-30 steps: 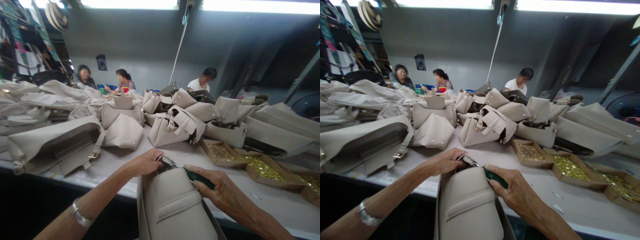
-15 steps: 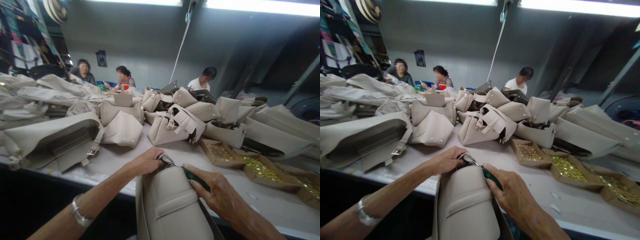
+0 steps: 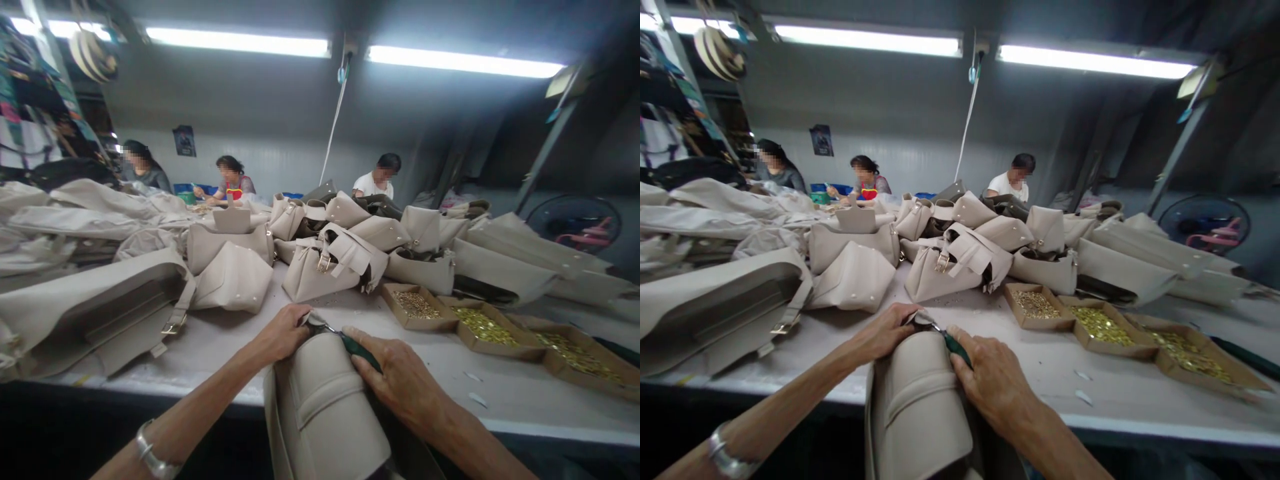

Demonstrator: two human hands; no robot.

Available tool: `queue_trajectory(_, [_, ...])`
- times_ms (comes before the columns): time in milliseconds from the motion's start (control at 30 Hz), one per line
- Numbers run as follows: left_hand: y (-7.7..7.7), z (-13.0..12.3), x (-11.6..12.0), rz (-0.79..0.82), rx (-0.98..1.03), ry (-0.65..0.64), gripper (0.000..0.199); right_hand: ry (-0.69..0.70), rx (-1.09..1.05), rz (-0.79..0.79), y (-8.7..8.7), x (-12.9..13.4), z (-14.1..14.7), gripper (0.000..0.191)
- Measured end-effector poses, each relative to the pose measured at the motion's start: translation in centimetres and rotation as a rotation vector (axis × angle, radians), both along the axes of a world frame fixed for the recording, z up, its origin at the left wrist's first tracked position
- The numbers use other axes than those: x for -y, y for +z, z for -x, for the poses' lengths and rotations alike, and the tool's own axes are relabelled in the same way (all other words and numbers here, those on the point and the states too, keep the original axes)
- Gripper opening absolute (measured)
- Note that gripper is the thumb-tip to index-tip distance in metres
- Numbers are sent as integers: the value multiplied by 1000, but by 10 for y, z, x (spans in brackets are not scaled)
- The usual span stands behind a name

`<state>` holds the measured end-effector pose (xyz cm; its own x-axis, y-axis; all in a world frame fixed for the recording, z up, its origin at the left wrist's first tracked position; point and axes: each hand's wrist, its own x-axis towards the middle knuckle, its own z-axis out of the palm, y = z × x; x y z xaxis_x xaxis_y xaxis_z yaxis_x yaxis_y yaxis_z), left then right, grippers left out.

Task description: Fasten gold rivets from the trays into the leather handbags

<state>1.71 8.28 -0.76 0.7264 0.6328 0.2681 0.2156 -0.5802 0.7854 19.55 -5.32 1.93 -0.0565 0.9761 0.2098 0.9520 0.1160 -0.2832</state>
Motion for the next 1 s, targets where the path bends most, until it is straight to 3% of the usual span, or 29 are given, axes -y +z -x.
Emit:
queue_trajectory(167, [22, 26, -2, -67, -24, 25, 23, 163, -222, 24, 31, 26, -26, 38])
queue_trajectory(300, [53, 54, -25, -82, -38, 46, 30, 43, -147, -39, 39, 35, -62, 37])
queue_trajectory(367, [63, 60, -39, -64, -55, 56, 35, -53, -62, -88, 27, 27, -82, 38])
queue_trajectory(433, [65, 60, -51, -30, -57, 74, 42, -139, 8, -66, 4, 14, -98, 41])
queue_trajectory(600, [47, 51, -68, 33, -127, 100, 45, -358, 163, 131, -62, -19, -115, 46])
queue_trajectory(667, [39, 50, -70, 36, -146, 112, 42, -438, 261, 160, -75, -26, -113, 44])
queue_trajectory(767, [34, 51, -71, 55, -134, 146, 43, -410, 337, -32, -75, -29, -102, 35])
queue_trajectory(867, [36, 51, -71, 70, -154, 142, 45, -176, 90, -240, -57, -33, -74, 34])
queue_trajectory(1000, [46, 51, -70, 71, -234, 90, 43, 83, -209, -414, -33, -46, -13, 53])
